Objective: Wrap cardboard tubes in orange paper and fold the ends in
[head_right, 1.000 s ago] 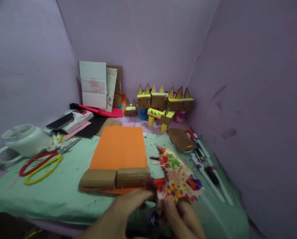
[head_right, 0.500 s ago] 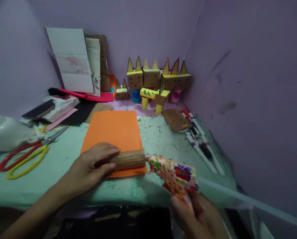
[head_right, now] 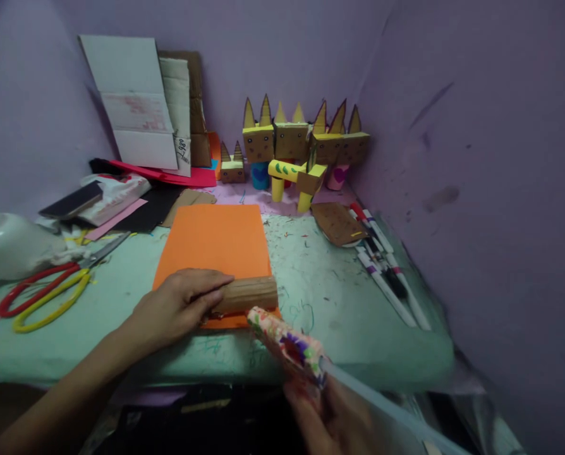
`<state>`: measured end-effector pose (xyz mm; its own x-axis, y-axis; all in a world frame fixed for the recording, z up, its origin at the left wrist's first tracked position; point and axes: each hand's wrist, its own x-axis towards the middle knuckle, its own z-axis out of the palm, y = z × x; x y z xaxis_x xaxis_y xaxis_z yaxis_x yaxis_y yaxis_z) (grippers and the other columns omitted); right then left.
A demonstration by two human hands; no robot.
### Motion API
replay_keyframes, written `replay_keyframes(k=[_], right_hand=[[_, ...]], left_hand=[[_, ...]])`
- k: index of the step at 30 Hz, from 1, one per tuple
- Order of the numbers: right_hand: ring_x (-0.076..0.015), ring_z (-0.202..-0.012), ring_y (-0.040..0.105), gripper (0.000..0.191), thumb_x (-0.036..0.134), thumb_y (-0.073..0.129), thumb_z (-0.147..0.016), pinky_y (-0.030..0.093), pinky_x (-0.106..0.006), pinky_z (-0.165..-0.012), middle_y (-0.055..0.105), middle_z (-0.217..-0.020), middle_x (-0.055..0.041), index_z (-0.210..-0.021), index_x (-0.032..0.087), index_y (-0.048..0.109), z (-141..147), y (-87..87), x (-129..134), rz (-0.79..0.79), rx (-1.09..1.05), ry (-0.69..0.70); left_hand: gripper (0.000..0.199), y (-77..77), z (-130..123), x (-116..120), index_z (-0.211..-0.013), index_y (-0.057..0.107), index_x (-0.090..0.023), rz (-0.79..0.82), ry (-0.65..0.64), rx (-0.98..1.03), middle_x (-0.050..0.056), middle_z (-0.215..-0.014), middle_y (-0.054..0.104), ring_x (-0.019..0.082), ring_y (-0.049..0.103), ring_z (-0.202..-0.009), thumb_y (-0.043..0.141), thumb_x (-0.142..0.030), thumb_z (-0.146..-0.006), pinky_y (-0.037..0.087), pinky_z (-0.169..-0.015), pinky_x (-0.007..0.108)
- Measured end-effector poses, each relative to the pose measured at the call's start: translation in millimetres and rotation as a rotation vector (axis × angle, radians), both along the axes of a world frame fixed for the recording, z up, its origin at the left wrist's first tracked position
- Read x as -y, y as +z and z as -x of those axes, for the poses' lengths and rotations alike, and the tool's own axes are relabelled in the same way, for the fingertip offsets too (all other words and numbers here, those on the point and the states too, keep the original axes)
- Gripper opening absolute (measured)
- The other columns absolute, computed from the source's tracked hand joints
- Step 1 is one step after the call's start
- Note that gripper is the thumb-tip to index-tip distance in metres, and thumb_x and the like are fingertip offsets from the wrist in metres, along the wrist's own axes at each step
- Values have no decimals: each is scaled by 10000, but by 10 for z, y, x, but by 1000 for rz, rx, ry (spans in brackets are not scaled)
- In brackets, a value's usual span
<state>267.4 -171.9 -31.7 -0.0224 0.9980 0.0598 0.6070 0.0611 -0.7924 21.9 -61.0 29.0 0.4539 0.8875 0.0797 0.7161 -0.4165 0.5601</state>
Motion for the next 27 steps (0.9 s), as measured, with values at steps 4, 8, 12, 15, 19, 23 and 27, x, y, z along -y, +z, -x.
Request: replay_keyframes(k=[4,8,12,15,19,23,27], right_hand=[[-287,-1039,636,401,422,528,-856,519,-370,-871,687,-1097,-140,-1138,168,657,183,-104,-6,72,-41,46],[-287,-1069,618,400,407,527,-858,486,-372,-918,674,-1123,-142,-1142,159,661,295,-116,-16,107,-42,60],[-295,-1103,593,404,395,536,-850,478,-380,-926,648,-1172,-141,-1162,165,651,374,-82,-8,68,-69,35],[-310,-1077,608,376,395,562,-832,490,-403,-911,678,-1113,-142,-1106,169,684,420,-76,-13,54,-87,-11],[-299,-1088,602,382,370,563,-836,488,-410,-916,659,-1158,-127,-1157,183,651,462,-87,-34,60,-149,5],[-284,-1084,609,362,373,559,-842,486,-396,-922,671,-1133,-134,-1128,179,667,471,-114,-19,71,-162,-2],[-281,-952,675,324,401,549,-835,541,-379,-844,726,-993,-113,-1034,202,710,454,-146,5,69,-130,-35]], left_hand=[[301,-8,9,2,-1044,675,-182,-34,5,-42,57,-985,712,209,639,-880,447,-145,-851,470,-781,342],[303,1,18,29,-1047,675,-192,-22,29,-65,47,-1012,710,210,640,-893,458,-139,-843,479,-773,337],[298,-16,30,33,-1037,678,-218,-15,28,-70,39,-1034,706,214,636,-906,458,-148,-849,483,-791,358],[301,-43,33,18,-1051,673,-220,-3,23,-41,41,-1031,706,215,628,-933,470,-138,-843,469,-851,388],[306,-57,27,8,-1070,667,-208,15,36,-29,52,-1017,709,217,629,-928,475,-139,-842,473,-855,398],[307,-50,26,17,-1061,674,-220,14,58,-46,48,-1021,711,220,630,-929,477,-147,-838,483,-843,395],[307,-39,27,24,-1060,676,-211,15,53,-24,48,-1006,714,217,632,-926,480,-139,-834,479,-850,394]])
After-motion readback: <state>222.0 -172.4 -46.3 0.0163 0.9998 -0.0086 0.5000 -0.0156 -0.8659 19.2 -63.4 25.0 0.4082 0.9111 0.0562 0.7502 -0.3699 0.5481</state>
